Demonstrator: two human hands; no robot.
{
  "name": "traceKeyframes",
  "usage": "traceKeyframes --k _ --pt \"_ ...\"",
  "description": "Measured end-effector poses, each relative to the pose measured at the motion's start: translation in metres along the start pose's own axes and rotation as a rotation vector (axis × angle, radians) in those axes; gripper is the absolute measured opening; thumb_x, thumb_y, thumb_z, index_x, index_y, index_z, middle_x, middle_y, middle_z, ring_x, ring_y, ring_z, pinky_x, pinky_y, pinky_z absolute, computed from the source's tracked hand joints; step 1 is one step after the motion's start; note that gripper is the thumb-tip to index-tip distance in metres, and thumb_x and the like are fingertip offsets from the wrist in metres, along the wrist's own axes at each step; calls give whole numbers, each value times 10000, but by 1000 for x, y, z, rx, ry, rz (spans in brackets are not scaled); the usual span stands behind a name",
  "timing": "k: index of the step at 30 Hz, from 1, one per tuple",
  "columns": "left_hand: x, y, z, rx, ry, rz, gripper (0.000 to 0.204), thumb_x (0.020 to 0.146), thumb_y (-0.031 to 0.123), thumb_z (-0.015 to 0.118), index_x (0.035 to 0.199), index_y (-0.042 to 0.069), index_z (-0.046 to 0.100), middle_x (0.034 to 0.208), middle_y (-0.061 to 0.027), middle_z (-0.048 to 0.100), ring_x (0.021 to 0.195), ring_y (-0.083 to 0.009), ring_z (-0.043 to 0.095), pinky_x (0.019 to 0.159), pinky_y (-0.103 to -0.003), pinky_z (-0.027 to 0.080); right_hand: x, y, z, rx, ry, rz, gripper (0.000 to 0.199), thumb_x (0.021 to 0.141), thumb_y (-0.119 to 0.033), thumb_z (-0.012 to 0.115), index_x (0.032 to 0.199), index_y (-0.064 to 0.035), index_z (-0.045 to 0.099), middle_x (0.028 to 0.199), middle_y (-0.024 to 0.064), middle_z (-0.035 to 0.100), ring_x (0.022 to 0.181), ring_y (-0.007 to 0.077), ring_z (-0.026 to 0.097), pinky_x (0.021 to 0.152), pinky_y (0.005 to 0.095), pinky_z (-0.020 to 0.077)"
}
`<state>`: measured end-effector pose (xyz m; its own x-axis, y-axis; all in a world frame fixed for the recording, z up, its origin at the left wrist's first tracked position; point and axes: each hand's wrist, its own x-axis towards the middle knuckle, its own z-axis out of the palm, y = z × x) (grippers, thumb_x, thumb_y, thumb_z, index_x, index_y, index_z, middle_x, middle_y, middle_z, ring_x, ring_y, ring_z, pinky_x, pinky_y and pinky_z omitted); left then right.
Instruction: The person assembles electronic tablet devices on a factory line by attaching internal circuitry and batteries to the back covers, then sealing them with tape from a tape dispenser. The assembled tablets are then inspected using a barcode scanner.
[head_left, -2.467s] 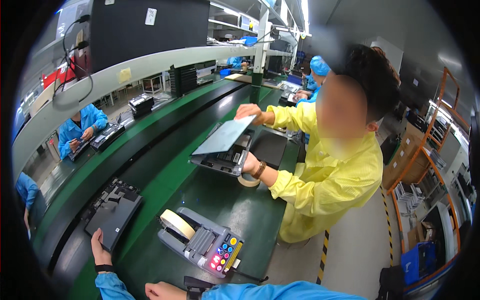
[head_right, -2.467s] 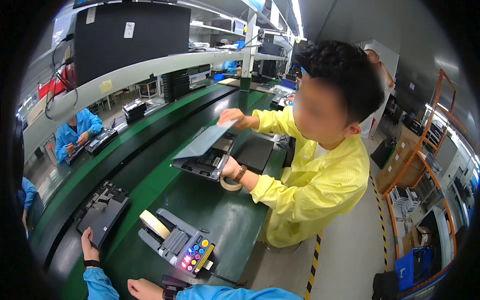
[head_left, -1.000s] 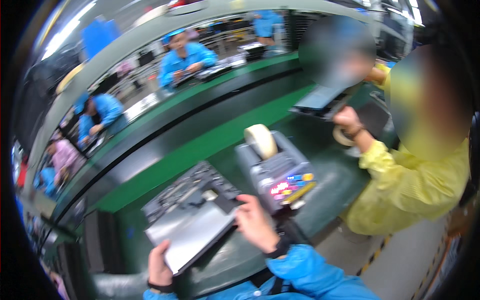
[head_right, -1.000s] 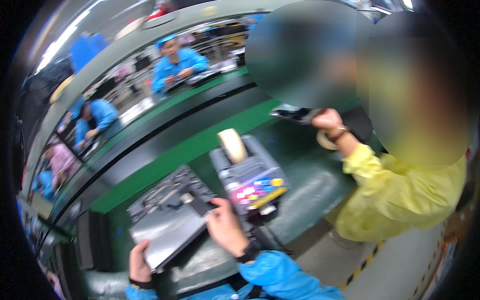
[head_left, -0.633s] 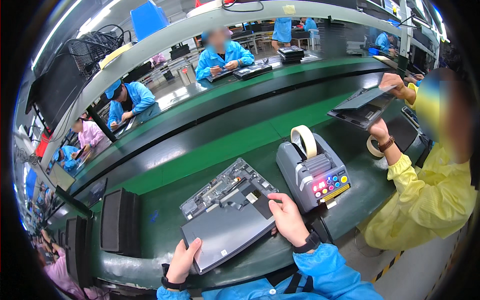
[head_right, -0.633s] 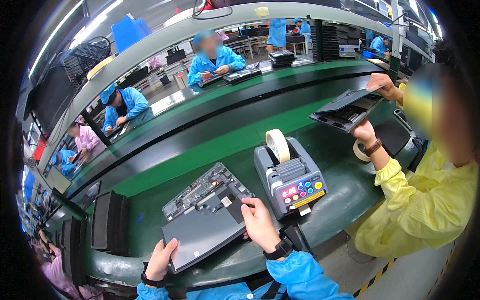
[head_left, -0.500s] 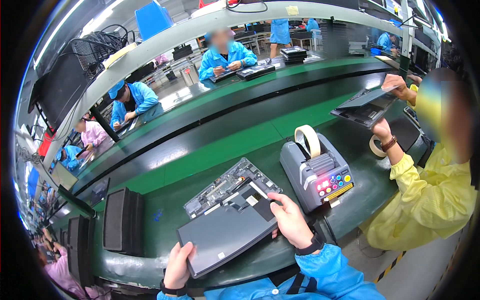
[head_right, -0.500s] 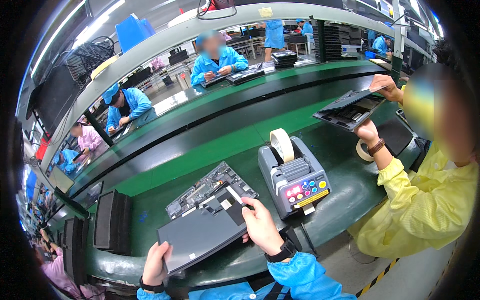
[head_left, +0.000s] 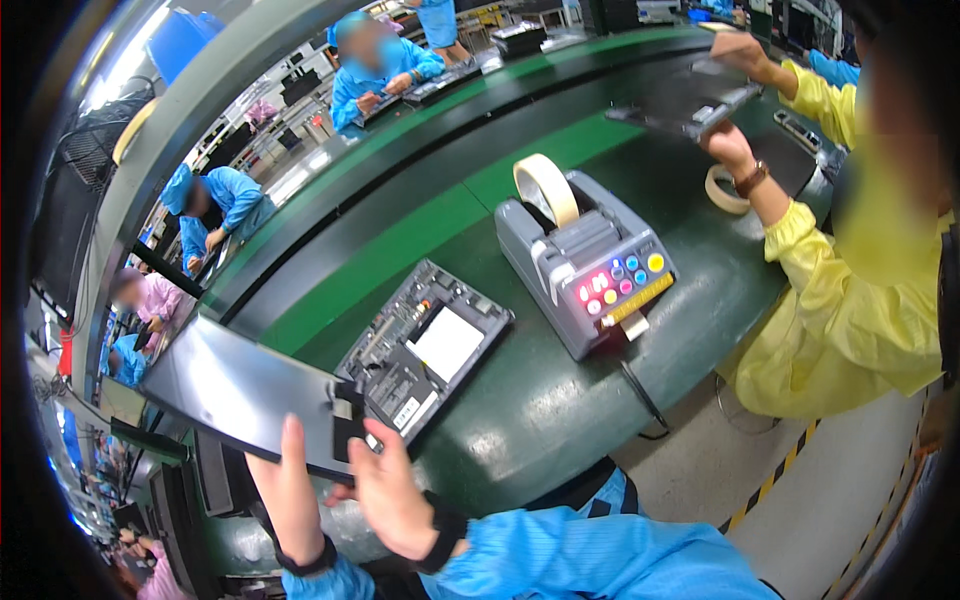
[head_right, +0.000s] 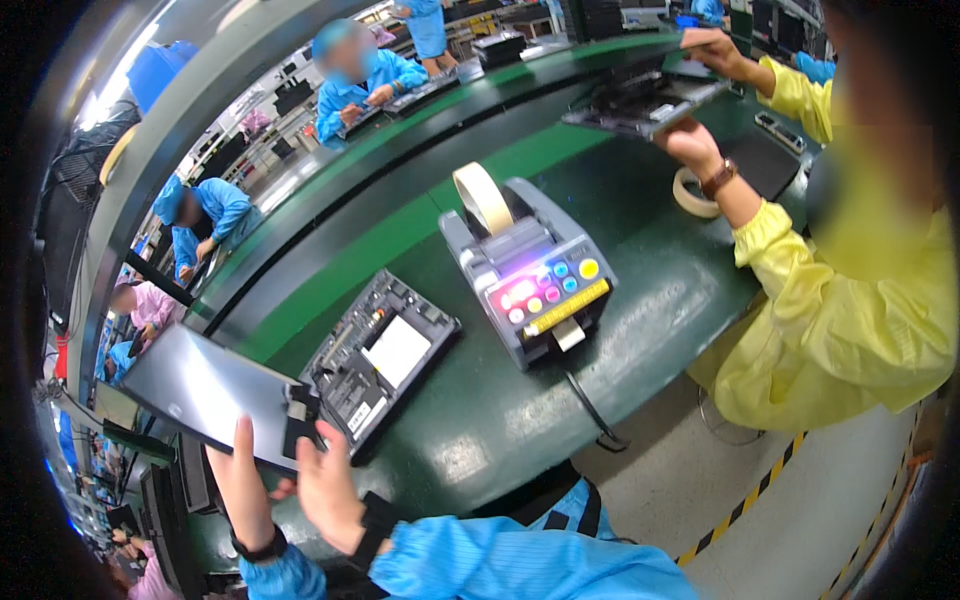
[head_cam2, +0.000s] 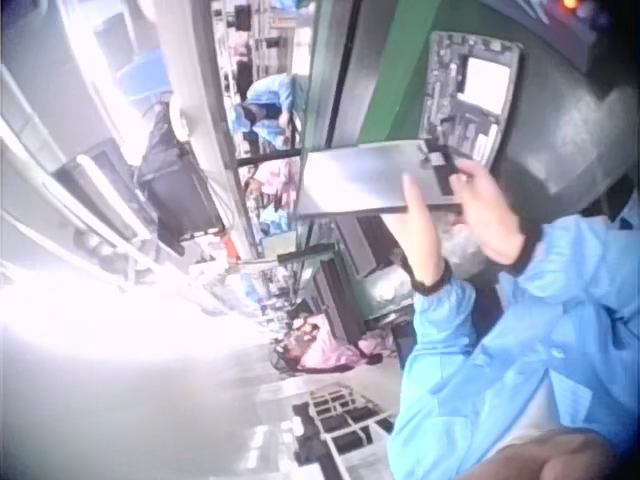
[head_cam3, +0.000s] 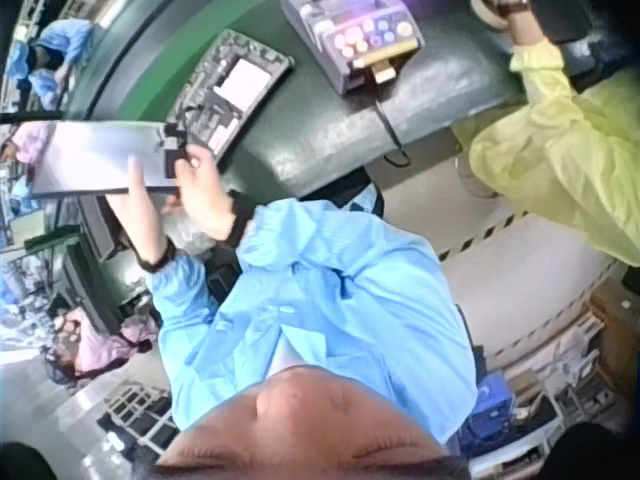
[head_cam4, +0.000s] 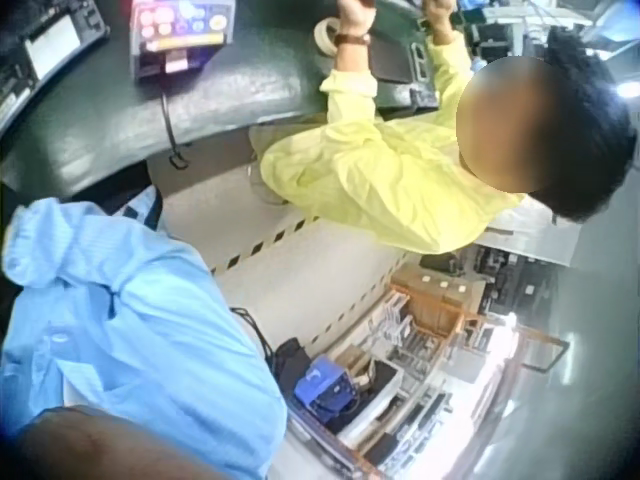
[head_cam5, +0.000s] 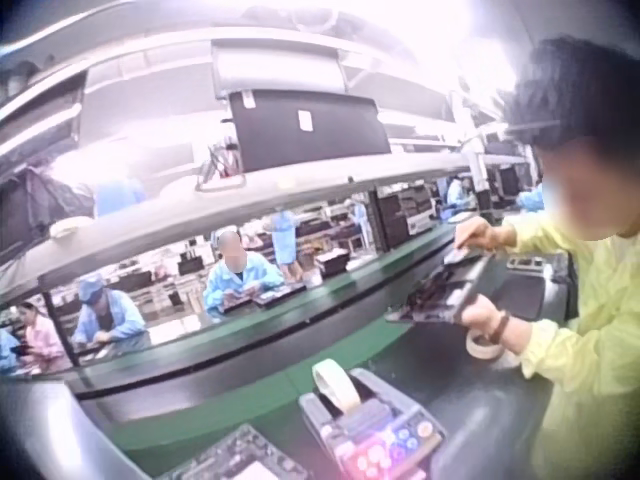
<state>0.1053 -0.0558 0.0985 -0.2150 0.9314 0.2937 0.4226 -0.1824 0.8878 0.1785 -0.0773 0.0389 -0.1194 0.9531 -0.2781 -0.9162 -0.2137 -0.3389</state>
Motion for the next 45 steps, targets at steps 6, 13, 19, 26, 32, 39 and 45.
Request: traceKeyframes --k 6,13,19,26,32,39,45 --pt "58 0 -2 330 -138 422 215 924 78 495 1079 -65 529 904 -91 609 813 -143 540 758 -292 436 12 32 -4 -41 -153 1 481 954 -139 457 1348 1 218 878 105 556 699 159 570 632 309 530" --pt "63 -10 -3 801 -287 707 203 925 95 482 1073 -40 514 837 -260 590 741 -419 582 624 -398 453 -31 -30 -75 -314 -235 -55 297 949 -65 396 1239 -7 429 824 67 584 673 105 551 617 253 495" --pt "52 -2 1 939 -568 711 549 816 -16 521 1343 38 376 1159 -202 566 898 -371 609 742 -403 518 -45 -76 -87 -424 -89 -196 269 944 -94 414 1179 31 450 778 54 576 659 100 532 632 230 465" --pt "49 4 9 893 -674 762 508 840 0 521 1332 29 396 1111 -235 574 910 -396 593 746 -423 501 -20 -92 -77 -1182 -58 -626 222 864 -66 516 1071 3 552 857 59 576 734 170 543 651 269 457" --pt "45 -4 22 991 -743 966 524 743 3 563 1258 -5 470 1137 -146 592 895 -297 626 714 -361 533 46 -83 -69 -2051 -176 -1200 290 763 -145 543 1023 -33 609 1025 72 572 990 240 527 844 369 422" --pt "46 -1 24 996 -799 862 535 741 -1 589 1263 17 474 1146 -164 581 951 -344 598 788 -389 513 57 -81 -86 -2146 -383 -1170 217 759 -158 528 875 -41 669 1002 73 625 1091 220 513 897 369 404" --pt "45 0 44 899 -782 915 507 724 3 601 1224 21 513 1118 -174 596 958 -337 604 802 -387 512 40 -96 -91 -2200 -332 -1112 163 759 -169 525 804 -65 643 926 90 610 966 246 530 825 369 422"
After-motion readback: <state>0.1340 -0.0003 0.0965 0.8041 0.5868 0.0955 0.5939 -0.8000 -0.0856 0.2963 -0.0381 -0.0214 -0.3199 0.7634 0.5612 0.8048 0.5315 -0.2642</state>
